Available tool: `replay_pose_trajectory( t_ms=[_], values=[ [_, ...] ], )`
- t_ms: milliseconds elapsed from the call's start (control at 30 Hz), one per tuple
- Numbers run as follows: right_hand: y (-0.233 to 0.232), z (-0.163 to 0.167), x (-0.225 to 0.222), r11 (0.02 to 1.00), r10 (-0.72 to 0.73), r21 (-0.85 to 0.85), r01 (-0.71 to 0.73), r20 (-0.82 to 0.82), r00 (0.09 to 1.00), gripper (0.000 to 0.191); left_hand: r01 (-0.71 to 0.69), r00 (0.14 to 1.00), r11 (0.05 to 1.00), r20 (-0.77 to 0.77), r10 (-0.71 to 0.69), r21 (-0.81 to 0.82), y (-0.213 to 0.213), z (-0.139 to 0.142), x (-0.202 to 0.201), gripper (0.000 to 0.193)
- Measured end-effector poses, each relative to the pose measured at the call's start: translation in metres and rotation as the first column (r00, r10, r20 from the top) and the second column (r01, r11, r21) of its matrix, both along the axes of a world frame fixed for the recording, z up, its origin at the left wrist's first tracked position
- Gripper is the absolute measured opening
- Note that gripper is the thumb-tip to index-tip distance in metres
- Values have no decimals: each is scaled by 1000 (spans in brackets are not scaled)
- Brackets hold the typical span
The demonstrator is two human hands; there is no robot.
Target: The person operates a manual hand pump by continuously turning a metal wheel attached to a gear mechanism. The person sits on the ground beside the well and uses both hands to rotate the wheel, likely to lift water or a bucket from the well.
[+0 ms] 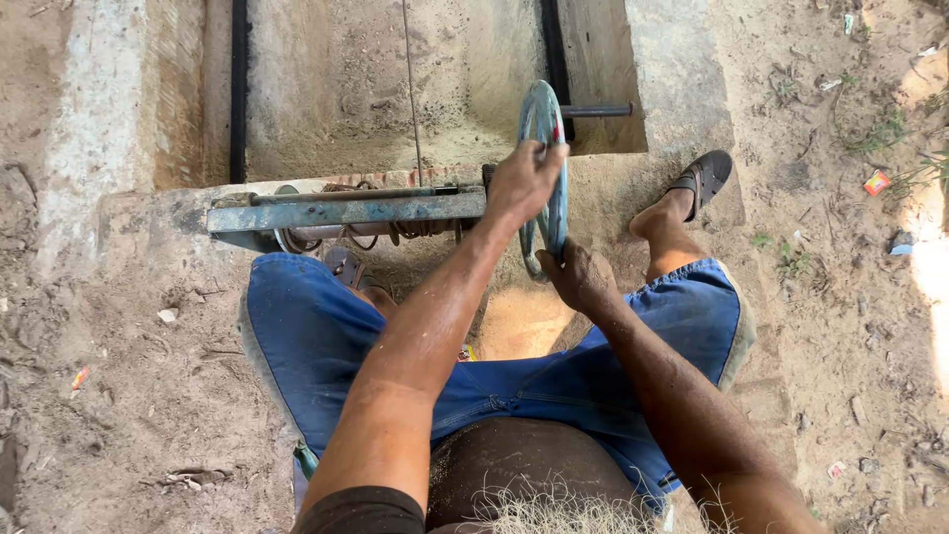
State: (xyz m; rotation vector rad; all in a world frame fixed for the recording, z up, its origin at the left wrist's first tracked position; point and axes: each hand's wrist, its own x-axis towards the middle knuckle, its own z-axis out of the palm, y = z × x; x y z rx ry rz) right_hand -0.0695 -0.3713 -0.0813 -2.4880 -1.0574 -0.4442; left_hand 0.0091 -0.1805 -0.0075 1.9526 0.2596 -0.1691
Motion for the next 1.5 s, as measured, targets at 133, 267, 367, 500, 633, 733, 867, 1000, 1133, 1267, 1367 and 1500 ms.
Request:
replay_pose_trajectory(
  t_ms=[133,267,367,500,633,733,867,1000,1133,1267,1367,1500],
  values=[
    [-3,-14,8,986,-163,-96,134,-444,881,34,10,992,978,120,-36,210,-16,-20,-5,70],
    [-8,4,28,826,54,-519,-219,-314,948,22,-9,962,938,259,-87,348,-25,-43,-11,61],
    [2,39,49,803,-245,-571,-168,-575,781,32,-18,955,951,286,-75,309,-26,-49,-20,70],
    [1,90,80,850,-390,-498,173,-372,842,25,110,974,937,152,-168,333,-30,-55,-51,52],
    [10,106,100,952,-304,-73,296,-162,939,24,50,905,886,355,-235,461,-33,-63,-82,50],
    [16,99,108,956,-265,-137,260,-18,964,41,47,897,864,360,-257,501,-34,-67,-95,49],
    [9,91,101,976,-184,-114,187,33,982,50,57,893,885,372,-252,462,-32,-71,-107,45],
    [0,97,94,949,-233,-256,181,-190,954,46,204,922,911,244,-302,358,-31,-78,-121,40],
    [-7,101,81,981,-118,-176,77,-237,964,46,214,943,915,172,-285,341,-33,-93,-132,35],
    [-13,92,62,965,-155,-249,81,-294,943,49,322,940,920,38,-338,222,-29,-105,-129,33],
    [-16,87,54,954,-163,-293,62,-335,928,49,301,949,952,-113,-294,50,-26,-100,-116,32],
    [-20,84,43,956,-160,-287,59,-344,925,54,88,988,996,-127,-83,30,-19,-72,-87,32]
  ],
)
